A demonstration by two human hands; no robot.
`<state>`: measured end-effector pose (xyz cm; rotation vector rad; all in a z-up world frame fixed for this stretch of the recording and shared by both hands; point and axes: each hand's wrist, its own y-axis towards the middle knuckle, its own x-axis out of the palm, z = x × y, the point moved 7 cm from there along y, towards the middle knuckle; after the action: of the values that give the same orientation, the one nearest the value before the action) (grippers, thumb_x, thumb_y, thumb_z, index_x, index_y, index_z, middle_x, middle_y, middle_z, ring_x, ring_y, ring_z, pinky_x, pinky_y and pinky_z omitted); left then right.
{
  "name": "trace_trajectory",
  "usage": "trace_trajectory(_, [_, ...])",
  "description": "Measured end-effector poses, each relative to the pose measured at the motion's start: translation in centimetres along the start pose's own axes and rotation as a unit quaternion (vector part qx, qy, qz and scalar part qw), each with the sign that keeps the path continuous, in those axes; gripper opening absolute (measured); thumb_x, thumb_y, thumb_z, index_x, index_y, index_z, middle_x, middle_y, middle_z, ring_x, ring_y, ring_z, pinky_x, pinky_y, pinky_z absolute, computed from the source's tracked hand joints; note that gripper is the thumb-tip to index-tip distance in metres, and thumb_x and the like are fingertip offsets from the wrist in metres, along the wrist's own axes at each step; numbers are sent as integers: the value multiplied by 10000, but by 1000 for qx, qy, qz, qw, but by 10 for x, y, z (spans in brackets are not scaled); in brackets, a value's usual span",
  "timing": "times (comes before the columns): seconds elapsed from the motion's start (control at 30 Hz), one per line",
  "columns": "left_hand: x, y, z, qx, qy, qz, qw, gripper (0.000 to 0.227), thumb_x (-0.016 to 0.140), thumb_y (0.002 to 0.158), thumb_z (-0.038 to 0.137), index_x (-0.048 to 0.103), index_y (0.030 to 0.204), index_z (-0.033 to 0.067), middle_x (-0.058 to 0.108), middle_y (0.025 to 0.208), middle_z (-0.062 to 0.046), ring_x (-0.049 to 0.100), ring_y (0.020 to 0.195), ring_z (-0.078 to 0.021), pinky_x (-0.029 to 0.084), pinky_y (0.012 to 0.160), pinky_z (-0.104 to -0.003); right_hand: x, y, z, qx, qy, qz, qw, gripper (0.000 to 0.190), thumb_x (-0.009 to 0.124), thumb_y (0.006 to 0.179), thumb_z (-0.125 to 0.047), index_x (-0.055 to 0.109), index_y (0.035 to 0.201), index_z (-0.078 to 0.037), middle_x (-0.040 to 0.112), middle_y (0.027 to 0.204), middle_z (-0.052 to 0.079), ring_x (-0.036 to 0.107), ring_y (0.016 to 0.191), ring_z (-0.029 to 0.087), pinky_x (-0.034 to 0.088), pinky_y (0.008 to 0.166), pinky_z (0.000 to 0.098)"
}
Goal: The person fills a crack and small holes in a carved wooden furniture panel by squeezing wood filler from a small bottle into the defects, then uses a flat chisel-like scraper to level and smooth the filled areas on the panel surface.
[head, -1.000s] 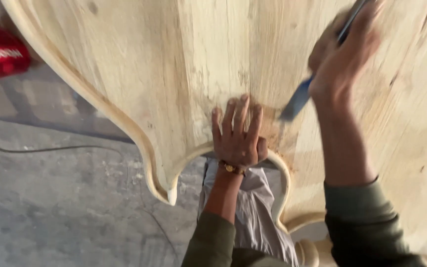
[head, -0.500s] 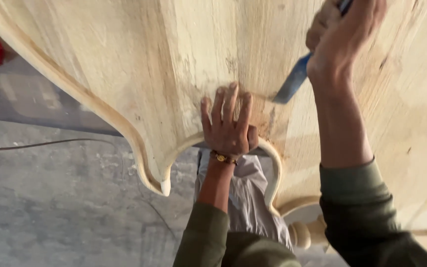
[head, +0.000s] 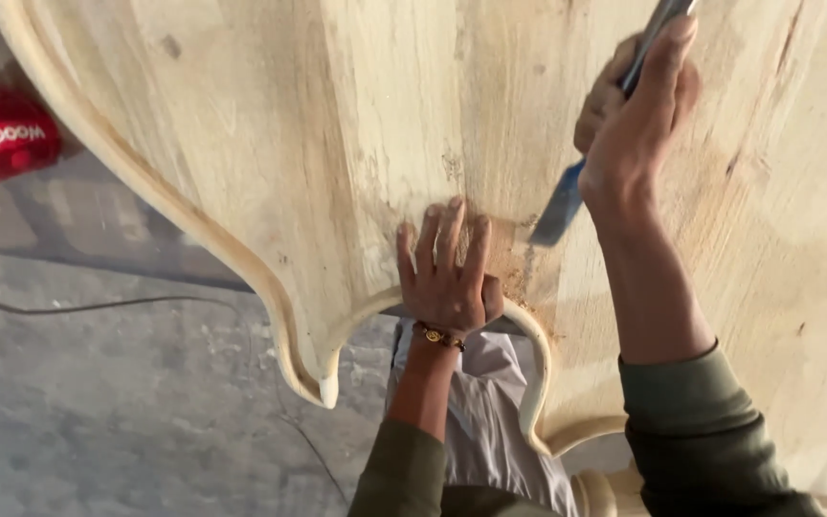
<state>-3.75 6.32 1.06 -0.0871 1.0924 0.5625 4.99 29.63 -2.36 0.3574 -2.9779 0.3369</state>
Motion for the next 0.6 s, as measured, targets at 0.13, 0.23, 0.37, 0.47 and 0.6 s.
trace_trajectory(0.13, [-1, -4, 0, -12, 6, -33, 999, 549, 418, 903, 238, 659, 1384, 127, 574, 1495, -160, 552, 1393, -378, 299, 1235, -629, -7, -7, 13, 67, 32, -26, 997, 538, 475, 1163, -561, 439, 860, -117, 368, 584, -23, 293, 423, 61, 212, 422, 272])
trace_trajectory(0.23, [-4, -7, 5, -8, 4, -25, 1000, 549, 420, 908, 247, 661, 1386, 124, 575, 1493, -161, 555, 1387, -377, 308, 1231, -630, -9, 0, 1, 11, 44, -15, 999, 554, 502, 1164, -544, 449, 845, -94, 360, 572, -9, 290, 414, 83, 221, 413, 298])
trace_trajectory(0.37, [2, 1, -2, -4, -7, 6, 1000, 542, 429, 907, 263, 663, 1377, 128, 583, 1479, -149, 557, 1375, -374, 315, 1225, -631, 5, 4, 8, 86, 21, 5, 996, 525, 425, 1138, -565, 452, 856, -123, 353, 579, -43, 276, 427, 49, 206, 419, 269])
trace_trajectory(0.47, [-4, -9, 3, -15, 1, -22, 1000, 545, 415, 913, 244, 670, 1382, 131, 591, 1481, -146, 559, 1383, -374, 324, 1229, -627, -5, -14, 16, 101, 35, -22, 994, 533, 483, 1155, -557, 423, 862, -115, 340, 589, -23, 267, 433, 64, 197, 439, 276])
trace_trajectory(0.6, [-2, 0, 1, -5, -1, -6, 1000, 539, 418, 911, 228, 648, 1389, 133, 579, 1487, -149, 551, 1384, -378, 317, 1226, -638, 11, -5, 2, 56, 8, -13, 998, 541, 491, 1111, -609, 481, 891, -115, 366, 600, -20, 284, 435, 76, 228, 424, 300])
